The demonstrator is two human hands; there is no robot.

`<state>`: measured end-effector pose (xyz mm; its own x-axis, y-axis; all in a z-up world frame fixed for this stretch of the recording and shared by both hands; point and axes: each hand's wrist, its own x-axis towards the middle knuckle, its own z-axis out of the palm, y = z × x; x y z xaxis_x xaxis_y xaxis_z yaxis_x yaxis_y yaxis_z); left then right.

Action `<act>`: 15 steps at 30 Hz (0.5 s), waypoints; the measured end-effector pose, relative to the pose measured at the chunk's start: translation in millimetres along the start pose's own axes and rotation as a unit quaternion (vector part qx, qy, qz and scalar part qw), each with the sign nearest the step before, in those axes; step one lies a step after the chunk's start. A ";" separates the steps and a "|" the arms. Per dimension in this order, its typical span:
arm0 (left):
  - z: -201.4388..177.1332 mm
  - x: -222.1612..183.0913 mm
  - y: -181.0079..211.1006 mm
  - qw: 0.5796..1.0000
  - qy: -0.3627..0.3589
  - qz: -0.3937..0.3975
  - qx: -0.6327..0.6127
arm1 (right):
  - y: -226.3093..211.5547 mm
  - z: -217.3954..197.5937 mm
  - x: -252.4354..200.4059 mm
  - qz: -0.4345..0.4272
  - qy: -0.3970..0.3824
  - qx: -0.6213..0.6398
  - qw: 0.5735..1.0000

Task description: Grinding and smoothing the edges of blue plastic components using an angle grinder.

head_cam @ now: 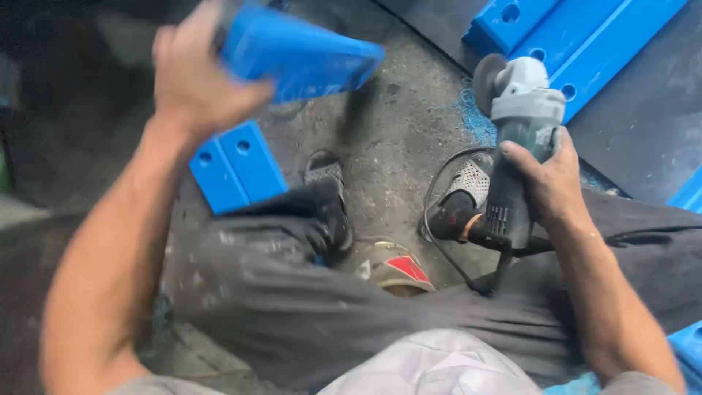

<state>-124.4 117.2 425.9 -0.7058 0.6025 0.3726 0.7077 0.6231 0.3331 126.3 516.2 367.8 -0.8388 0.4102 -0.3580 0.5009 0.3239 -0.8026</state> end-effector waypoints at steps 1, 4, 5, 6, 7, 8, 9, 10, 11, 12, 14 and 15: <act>-2.7 15.3 12.6 0.997 -0.070 -0.031 -0.007 | -2.0 -1.6 -7.6 -0.004 0.008 0.076 0.997; 17.4 40.7 53.9 0.995 -0.101 0.012 -0.024 | -6.8 -12.2 -19.3 -0.014 0.013 0.192 0.981; 29.2 46.7 67.7 0.993 -0.060 0.090 -0.037 | -9.3 -17.5 -20.2 -0.022 0.018 0.229 0.973; 28.0 44.6 78.3 0.994 -0.054 0.090 -0.032 | -14.0 -23.3 -22.8 -0.030 0.016 0.229 0.973; 28.5 40.5 87.8 0.996 -0.037 0.074 -0.029 | -16.8 -26.6 -28.9 -0.056 0.006 0.260 0.964; 29.6 36.9 96.2 0.998 -0.019 0.059 -0.025 | -19.5 -29.2 -33.8 -0.083 -0.005 0.290 0.953; 24.1 31.3 103.4 0.998 -0.021 0.060 -0.026 | -23.7 -34.5 -39.9 -0.081 -0.003 0.290 0.953; 18.3 25.9 109.4 0.998 -0.056 0.012 -0.029 | -28.5 -38.9 -45.5 -0.086 -0.007 0.287 0.954; 12.3 22.3 113.2 0.995 -0.089 -0.034 -0.033 | -35.2 -42.9 -49.0 -0.092 -0.011 0.283 0.955; 10.0 18.0 120.4 0.995 -0.088 -0.032 -0.034 | -42.4 -44.9 -53.3 -0.093 -0.008 0.282 0.955; 5.6 9.1 132.8 0.993 -0.084 -0.076 -0.019 | -61.3 -50.7 -55.2 -0.081 -0.032 0.258 0.962; 7.3 4.8 133.6 0.993 -0.082 -0.080 -0.021 | -77.9 -51.7 -59.2 -0.080 -0.035 0.254 0.963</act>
<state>-33.5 207.0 465.9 -0.8031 0.5721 0.1666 0.5836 0.6987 0.4138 148.0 510.8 476.2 -0.9181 0.3253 -0.2265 0.2093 -0.0874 -0.9739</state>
